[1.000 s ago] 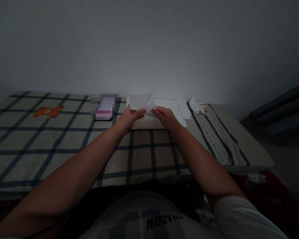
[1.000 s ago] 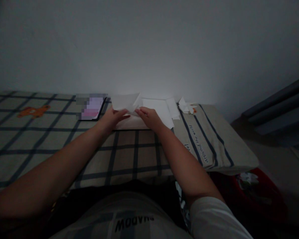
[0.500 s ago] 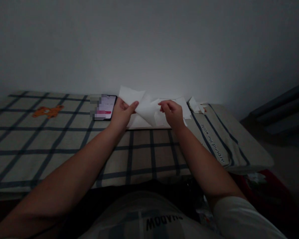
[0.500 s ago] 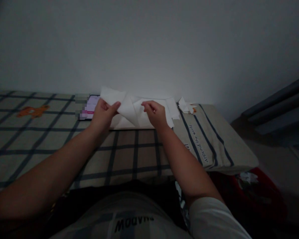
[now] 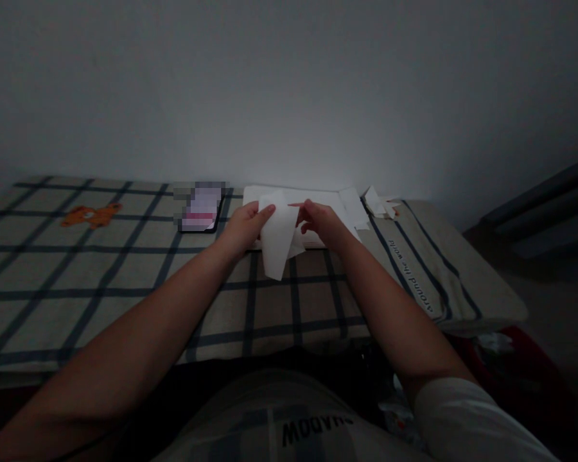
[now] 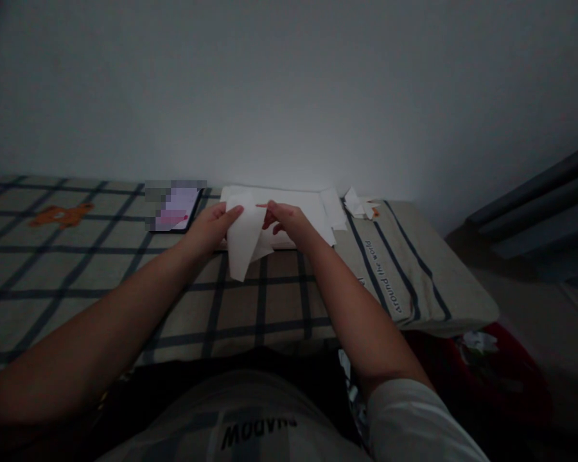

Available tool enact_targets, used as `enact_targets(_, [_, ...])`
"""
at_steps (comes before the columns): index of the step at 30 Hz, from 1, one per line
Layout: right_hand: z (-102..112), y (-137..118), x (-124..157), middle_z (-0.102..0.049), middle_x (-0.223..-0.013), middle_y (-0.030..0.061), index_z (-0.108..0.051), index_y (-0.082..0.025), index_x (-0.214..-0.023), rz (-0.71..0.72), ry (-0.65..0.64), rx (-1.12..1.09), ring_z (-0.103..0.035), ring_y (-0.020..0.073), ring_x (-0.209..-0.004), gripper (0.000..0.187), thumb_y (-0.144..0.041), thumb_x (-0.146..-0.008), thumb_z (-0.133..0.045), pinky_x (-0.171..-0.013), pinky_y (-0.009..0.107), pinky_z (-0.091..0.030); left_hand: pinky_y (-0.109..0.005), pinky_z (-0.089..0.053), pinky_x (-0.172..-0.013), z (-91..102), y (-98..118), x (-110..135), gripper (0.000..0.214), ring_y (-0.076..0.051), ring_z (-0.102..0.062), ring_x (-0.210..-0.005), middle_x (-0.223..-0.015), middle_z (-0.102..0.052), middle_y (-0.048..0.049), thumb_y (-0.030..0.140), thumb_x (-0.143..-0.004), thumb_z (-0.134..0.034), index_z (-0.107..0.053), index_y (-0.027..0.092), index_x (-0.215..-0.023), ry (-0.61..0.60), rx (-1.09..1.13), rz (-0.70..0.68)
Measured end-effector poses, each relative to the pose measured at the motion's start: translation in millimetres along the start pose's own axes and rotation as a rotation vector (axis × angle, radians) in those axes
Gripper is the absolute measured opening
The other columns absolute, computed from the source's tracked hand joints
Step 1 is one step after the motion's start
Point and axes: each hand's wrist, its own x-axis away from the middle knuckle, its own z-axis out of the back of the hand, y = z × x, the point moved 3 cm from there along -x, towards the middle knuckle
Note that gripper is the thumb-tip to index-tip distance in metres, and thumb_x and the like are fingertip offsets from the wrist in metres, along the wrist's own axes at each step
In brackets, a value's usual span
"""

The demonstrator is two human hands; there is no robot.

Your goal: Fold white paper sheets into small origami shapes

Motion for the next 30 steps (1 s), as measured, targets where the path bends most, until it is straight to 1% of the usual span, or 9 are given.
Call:
enact_targets(3, [-0.7,1.8,0.4,-0.067,-0.08,0.0038,-0.073,-0.018,-0.093,-0.004,-0.052,0.067,-0.06,0.0148,-0.071,0.047,-0.063,-0.079,-0.066,-0.062,0.028,-0.047,-0.022,-0.037,-0.049,0.8,-4.9,-1.7,0.036,-0.015,-0.055,-0.059,-0.072,-0.066,-0.0036,0.052,-0.083,-0.068,-0.071,0.016,-0.084,-0.022,-0.086,-0.031])
enact_targets(5, [-0.8,3.0,0.0,-0.065,-0.076,0.0017,-0.071,-0.018,-0.085,0.007,-0.063,0.156,-0.056,0.0136,-0.067,0.04,-0.057,-0.077,-0.071,-0.063,0.028,-0.047,-0.023,-0.037,-0.047,-0.5,-9.5,-1.6,0.038,-0.015,-0.055,-0.057,-0.069,-0.064,-0.0032,0.055,-0.083,-0.068,-0.069,0.017,-0.083,-0.057,-0.066,-0.003])
enact_targets(8, [0.3,5.2,-1.4,-0.062,-0.072,0.0001,-0.069,-0.017,-0.079,0.006,-0.048,0.228,-0.053,0.0128,-0.063,0.036,-0.054,-0.078,-0.069,-0.062,0.028,-0.044,-0.023,-0.038,-0.047,-4.3,-11.5,0.1,0.039,-0.014,-0.054,-0.056,-0.067,-0.061,-0.0018,0.058,-0.083,-0.066,-0.067,0.019,-0.082,-0.11,-0.039,0.028])
enact_targets(10, [2.2,6.2,-2.3,-0.059,-0.068,-0.0008,-0.066,-0.017,-0.075,0.003,-0.015,0.254,-0.051,0.0124,-0.061,0.037,-0.054,-0.079,-0.068,-0.06,0.028,-0.041,-0.022,-0.038,-0.048,-6.1,-8.2,0.7,0.035,-0.014,-0.053,-0.056,-0.067,-0.061,-0.0009,0.054,-0.082,-0.068,-0.066,0.019,-0.081,-0.12,-0.064,-0.003])
enact_targets(12, [4.0,6.5,-2.8,-0.057,-0.065,-0.0016,-0.063,-0.018,-0.072,-0.002,0.016,0.275,-0.05,0.0122,-0.059,0.038,-0.055,-0.079,-0.067,-0.058,0.028,-0.039,-0.022,-0.039,-0.049,-6.4,-3.6,0.6,0.029,-0.013,-0.053,-0.057,-0.067,-0.061,0.0,0.046,-0.076,-0.076,-0.064,0.02,-0.079,-0.105,-0.088,-0.046])
enact_targets(15, [4.6,4.9,-2.3,-0.054,-0.06,-0.0027,-0.06,-0.019,-0.068,0.012,0.04,0.298,-0.048,0.0121,-0.058,0.04,-0.057,-0.079,-0.066,-0.057,0.028,-0.036,-0.022,-0.04,-0.05,-4.7,1.3,0.6,0.03,-0.012,-0.052,-0.056,-0.061,-0.059,0.0012,0.038,-0.067,-0.083,-0.059,0.019,-0.068,-0.058,-0.1,-0.066])
enact_targets(20, [3.0,3.1,-0.6,-0.052,-0.056,-0.0029,-0.055,-0.02,-0.062,0.025,0.046,0.322,-0.046,0.0114,-0.055,0.046,-0.061,-0.08,-0.066,-0.056,0.028,-0.034,-0.023,-0.043,-0.051,-2.2,2.5,3.6,0.036,-0.012,-0.052,-0.055,-0.058,-0.057,0.0003,0.039,-0.063,-0.085,-0.056,0.019,-0.059,0.022,-0.012,0.02])
enact_targets(24, [3.2,6.3,-1.1,-0.053,-0.057,-0.0025,-0.054,-0.021,-0.062,0.003,0.045,0.301,-0.047,0.0117,-0.056,0.048,-0.064,-0.08,-0.066,-0.058,0.028,-0.037,-0.023,-0.042,-0.049,-1.9,2.3,5.3,0.037,-0.015,-0.055,-0.058,-0.062,-0.06,-0.0026,0.038,-0.063,-0.087,-0.056,0.019,-0.058,0.058,0.028,0.089])
enact_targets(30, [-0.7,5.6,-1.2,-0.06,-0.073,0.0,-0.063,-0.019,-0.078,0.009,-0.047,0.169,-0.053,0.0129,-0.063,0.038,-0.057,-0.078,-0.069,-0.061,0.029,-0.044,-0.024,-0.043,-0.05,-2.2,3.7,5.7,0.039,-0.013,-0.055,-0.057,-0.061,-0.059,-0.002,0.039,-0.062,-0.087,-0.054,0.019,-0.055,0.053,0.034,0.092])
